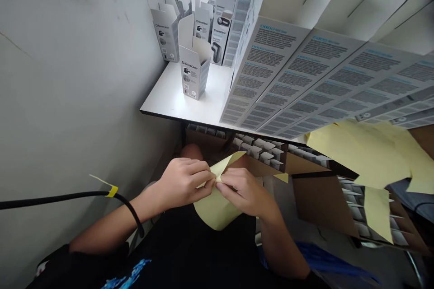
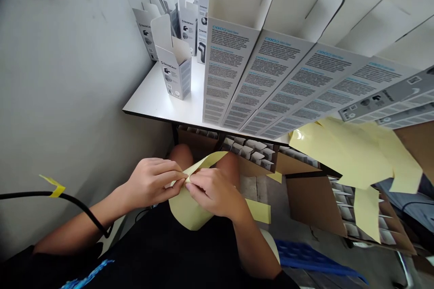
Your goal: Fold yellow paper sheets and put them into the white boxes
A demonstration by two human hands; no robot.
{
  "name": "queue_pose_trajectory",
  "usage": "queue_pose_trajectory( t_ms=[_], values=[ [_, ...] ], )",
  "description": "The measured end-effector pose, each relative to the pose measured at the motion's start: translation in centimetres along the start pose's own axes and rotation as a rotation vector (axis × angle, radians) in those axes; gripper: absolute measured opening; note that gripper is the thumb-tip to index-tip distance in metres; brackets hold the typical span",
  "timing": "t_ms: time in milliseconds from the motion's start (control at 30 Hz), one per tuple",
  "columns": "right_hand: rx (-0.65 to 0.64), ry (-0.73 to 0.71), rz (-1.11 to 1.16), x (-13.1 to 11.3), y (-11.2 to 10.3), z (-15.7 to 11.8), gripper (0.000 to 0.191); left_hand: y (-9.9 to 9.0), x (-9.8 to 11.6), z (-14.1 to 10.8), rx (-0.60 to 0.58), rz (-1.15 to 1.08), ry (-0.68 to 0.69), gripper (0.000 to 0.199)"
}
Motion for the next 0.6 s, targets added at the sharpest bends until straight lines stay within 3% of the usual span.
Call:
queue_pose_trajectory(
  t_ms=[167, 367, 600],
  values=[
    [-0.007, 0.005, 0.017, 0.2, 0.0, -0.4, 0.036, 0.5, -0.6, -0.4, -0.005, -0.115, -0.05, 0.01],
    [-0.041, 0.023, -0.122, 1.0, 0.8, -0.8, 0.033, 1.5, 0.0, -0.6, -0.106, -0.084, 0.012, 0.019],
    [0.035, 0.056, -0.114, 1.5, 0.7, -1.3, 0.037, 1.3, 0.5, -0.2, -0.053, -0.009, 0.044, 0.014]
  ],
)
Point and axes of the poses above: each hand's wrist, its own z-axis towards the middle knuckle, its own y-axis out of the palm, x = y × z, the point moved 10 cm from there along z, towards the middle knuckle, and after that the axes turned 13 degrees about y, right-handed, at the moved point
